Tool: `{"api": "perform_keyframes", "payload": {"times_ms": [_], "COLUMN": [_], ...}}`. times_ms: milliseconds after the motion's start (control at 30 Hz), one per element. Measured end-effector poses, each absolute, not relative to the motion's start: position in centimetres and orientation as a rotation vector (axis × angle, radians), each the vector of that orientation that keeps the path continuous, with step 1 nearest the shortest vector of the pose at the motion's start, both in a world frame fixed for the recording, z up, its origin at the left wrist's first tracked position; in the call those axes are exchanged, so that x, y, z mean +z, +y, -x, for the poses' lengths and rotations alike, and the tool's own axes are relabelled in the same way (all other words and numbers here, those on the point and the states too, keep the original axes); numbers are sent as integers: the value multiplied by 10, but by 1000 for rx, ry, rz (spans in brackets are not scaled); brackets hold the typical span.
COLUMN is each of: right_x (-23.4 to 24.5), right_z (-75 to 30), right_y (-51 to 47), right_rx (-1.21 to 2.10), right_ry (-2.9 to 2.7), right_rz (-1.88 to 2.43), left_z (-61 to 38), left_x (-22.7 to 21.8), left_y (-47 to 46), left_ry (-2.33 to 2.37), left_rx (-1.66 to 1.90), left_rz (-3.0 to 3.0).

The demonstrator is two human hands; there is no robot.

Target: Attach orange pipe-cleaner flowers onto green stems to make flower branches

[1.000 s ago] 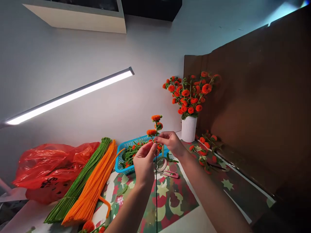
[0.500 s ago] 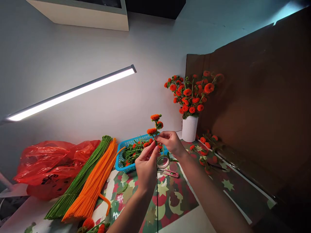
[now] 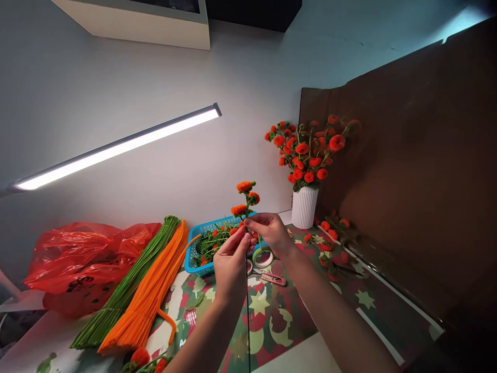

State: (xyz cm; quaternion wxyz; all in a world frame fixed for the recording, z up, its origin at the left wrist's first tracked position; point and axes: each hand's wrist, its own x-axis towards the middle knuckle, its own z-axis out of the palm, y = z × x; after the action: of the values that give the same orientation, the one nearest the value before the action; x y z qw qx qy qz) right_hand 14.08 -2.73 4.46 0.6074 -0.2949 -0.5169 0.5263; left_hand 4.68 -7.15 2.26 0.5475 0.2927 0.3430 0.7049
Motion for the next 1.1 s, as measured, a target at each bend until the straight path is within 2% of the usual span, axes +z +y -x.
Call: {"api": "perform_keyframes", "payload": {"times_ms": [233, 533, 767, 867, 1100], "right_x": [32, 33, 28, 29, 42], "right_z": [-147, -158, -154, -149, -143], "right_y": [-16, -13, -14, -15, -24], "right_rx": [1418, 1674, 1886, 1831, 1315], "right_ry": [-1244, -1157, -1078, -1065, -1099], "right_rz": [470, 456, 326, 326, 520], "left_z": [-44, -40, -36, -35, -31], "left_x": [31, 23, 29, 30, 35], "left_y": [-67, -60, -65, -64, -67], "left_ry": [692, 566, 385, 343, 712], "left_rx": [1570, 1547, 1348, 1259, 1367], "left_rz": [-487, -639, -613, -575, -977]}}
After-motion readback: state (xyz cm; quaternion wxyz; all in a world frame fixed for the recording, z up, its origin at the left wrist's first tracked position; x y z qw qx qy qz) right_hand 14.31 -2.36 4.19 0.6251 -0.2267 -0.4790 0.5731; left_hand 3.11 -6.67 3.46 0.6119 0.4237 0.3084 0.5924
